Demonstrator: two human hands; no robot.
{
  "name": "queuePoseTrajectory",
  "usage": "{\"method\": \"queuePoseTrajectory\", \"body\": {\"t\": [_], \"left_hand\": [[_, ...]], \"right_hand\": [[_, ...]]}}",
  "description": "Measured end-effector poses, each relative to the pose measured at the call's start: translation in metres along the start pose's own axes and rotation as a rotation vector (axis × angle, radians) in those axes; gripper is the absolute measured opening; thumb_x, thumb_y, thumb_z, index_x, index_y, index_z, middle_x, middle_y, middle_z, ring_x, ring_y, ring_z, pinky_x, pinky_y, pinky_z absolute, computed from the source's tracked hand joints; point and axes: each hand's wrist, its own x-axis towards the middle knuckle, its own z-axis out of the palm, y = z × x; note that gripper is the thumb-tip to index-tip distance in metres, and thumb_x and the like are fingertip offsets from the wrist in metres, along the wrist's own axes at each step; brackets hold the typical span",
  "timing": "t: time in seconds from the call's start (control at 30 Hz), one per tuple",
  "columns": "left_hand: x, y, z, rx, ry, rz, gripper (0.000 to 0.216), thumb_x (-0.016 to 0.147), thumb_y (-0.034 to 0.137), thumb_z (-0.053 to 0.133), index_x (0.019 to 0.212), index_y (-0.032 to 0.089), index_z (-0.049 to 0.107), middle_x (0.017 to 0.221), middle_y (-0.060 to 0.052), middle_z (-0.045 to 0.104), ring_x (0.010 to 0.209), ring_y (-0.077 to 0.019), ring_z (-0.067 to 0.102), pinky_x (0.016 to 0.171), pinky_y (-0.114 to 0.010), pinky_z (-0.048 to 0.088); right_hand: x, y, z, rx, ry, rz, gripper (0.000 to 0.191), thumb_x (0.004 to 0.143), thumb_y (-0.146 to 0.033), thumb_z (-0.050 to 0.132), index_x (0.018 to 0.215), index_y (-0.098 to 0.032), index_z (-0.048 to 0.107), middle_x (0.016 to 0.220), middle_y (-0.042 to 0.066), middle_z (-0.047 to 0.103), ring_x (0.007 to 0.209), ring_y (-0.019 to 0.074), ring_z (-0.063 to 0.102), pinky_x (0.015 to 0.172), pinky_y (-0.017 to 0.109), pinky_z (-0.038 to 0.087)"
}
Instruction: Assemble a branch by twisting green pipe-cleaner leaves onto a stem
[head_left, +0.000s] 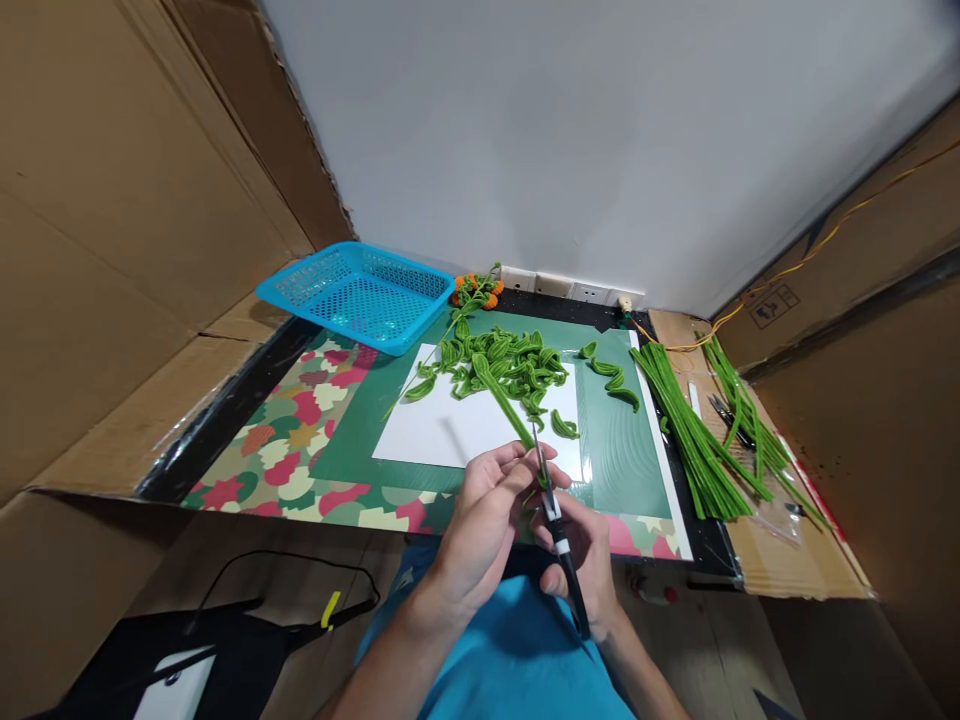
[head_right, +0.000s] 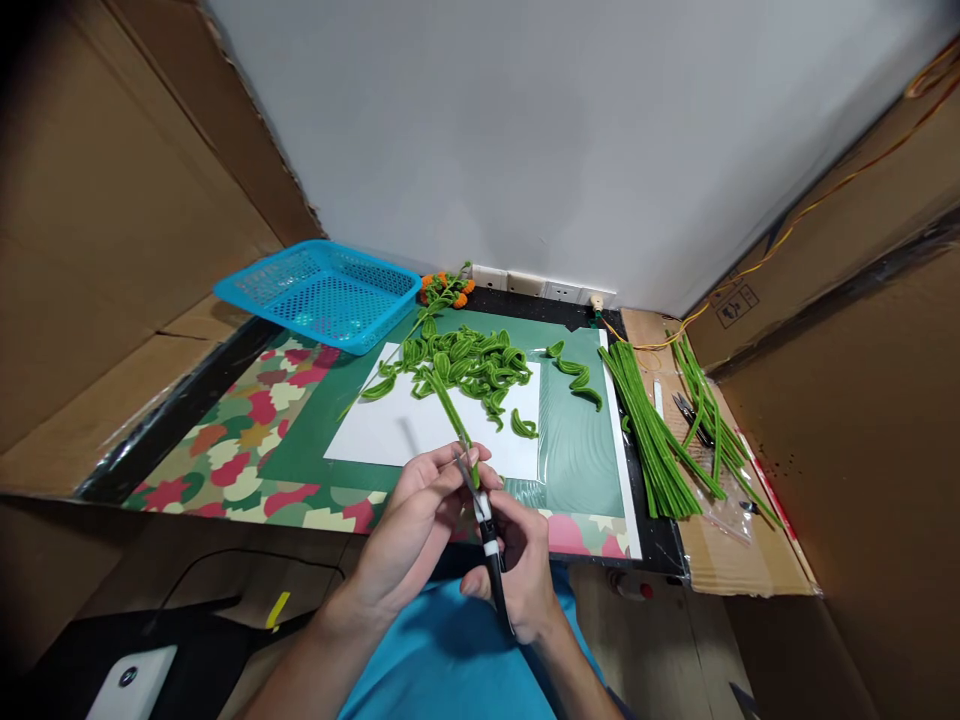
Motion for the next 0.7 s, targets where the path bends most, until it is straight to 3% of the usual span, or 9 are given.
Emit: {"method": "queuePoseTrajectory", "body": {"t": [0.2,0.43,0.7], "left_hand": [[-0.001,-0.001,-0.001,-0.003,-0.021,0.003,0.037,0.079,0.039,0.088,0.099,0.012,0.072,0.082,-0.009,0.077,0.056,-0.0137,0.065,0.046,-0.021,0.053],[-0.003,-0.002,0.002,0.076,-0.020,0.030,0.046,0.079,0.042,0.089,0.111,0.011,0.075,0.082,-0.010,0.079,0.053,-0.0130,0.063,0.047,-0.023,0.057],[-0.006,-0.007,0.010,0.133,0.014,0.100,0.047,0.082,0.045,0.084,0.111,0.009,0.077,0.094,-0.017,0.082,0.054,-0.0162,0.068,0.041,-0.022,0.055]], "right_hand": [[0.001,0.001,0.001,0.027,0.007,-0.012,0.076,0.059,-0.088,0.082,0.086,-0.019,0.067,0.068,-0.003,0.041,0.063,0.0136,0.030,0.056,0.028,0.029],[-0.001,-0.001,-0.002,0.024,-0.005,0.009,0.080,0.058,-0.089,0.080,0.092,-0.018,0.066,0.069,-0.003,0.042,0.063,0.0133,0.031,0.057,0.028,0.032],[-0.006,0.005,-0.011,-0.022,-0.051,0.000,0.073,0.068,-0.091,0.071,0.079,-0.021,0.056,0.070,-0.002,0.040,0.064,0.0139,0.030,0.057,0.029,0.024]]}}
